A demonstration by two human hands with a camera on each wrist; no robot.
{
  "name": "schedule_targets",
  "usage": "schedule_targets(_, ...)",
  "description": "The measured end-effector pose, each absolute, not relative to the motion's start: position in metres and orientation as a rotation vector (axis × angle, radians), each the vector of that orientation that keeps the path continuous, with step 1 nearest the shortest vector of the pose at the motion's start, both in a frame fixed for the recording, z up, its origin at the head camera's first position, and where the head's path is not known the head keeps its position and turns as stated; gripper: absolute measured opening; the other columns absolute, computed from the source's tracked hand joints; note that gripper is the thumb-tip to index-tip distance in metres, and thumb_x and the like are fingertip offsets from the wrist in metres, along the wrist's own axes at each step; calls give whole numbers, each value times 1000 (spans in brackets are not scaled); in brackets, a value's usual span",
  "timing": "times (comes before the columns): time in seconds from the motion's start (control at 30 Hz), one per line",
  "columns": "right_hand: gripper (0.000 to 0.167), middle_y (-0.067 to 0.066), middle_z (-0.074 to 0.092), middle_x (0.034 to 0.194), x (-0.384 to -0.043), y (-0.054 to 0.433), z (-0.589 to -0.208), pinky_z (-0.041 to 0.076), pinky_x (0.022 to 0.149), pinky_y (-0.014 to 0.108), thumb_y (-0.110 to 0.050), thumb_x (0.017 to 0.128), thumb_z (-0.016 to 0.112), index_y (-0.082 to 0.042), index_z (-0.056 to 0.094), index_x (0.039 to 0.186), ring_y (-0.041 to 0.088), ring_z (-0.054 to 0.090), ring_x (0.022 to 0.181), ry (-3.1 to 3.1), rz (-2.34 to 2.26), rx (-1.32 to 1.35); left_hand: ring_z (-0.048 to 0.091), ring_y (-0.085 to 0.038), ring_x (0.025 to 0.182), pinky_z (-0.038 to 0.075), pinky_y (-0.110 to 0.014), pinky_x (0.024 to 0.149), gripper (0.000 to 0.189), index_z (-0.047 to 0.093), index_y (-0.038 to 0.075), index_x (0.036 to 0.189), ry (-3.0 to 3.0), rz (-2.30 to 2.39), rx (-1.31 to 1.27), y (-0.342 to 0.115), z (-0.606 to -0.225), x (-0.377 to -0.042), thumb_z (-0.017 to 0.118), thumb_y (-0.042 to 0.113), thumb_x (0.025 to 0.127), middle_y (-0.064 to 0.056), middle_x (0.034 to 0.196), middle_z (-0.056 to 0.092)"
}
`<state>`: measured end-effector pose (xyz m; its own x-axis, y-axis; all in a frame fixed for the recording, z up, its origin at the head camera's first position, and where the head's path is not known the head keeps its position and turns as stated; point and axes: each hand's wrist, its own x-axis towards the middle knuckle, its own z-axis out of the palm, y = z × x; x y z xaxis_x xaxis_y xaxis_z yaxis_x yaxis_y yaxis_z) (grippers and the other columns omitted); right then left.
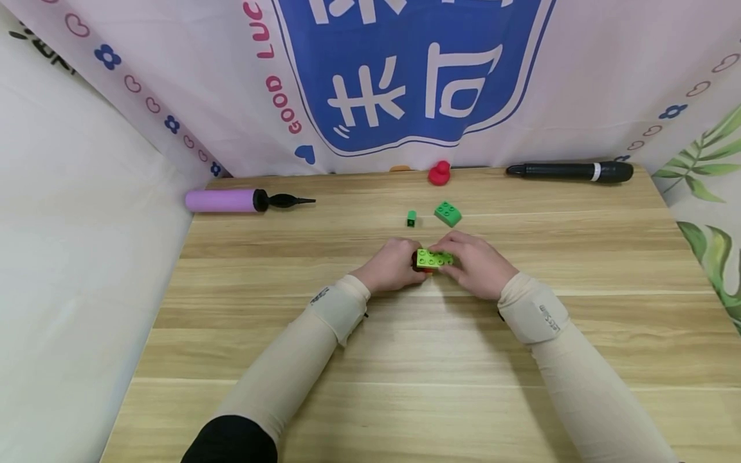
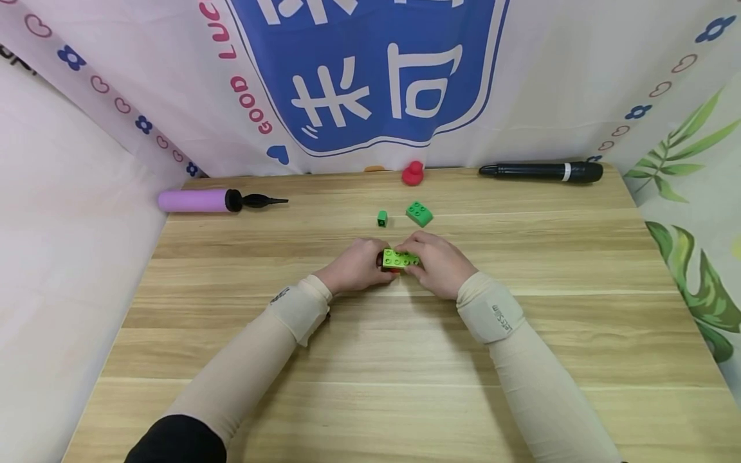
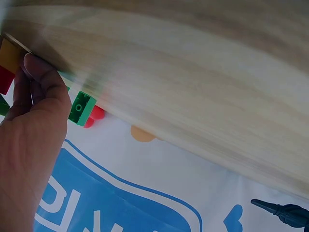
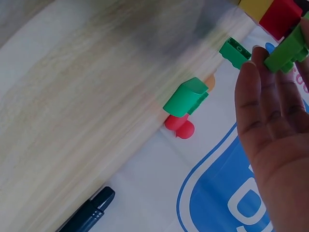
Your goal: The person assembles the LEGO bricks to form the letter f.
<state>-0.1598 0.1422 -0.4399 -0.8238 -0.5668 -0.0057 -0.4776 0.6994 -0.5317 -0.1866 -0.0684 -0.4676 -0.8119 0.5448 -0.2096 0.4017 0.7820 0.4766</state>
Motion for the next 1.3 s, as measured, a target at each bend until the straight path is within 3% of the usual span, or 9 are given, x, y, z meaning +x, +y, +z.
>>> schedule_targets(1.3,39,14,65,131,-166,144,-445,52,109,52,-10,96,78,-5,72,134,33,65,123,2685,-819,-860,66,-14,91,58,-30,83,32,71,7,115,2629,615,724,-68,-470,-188,82,29,95,-3,103,72)
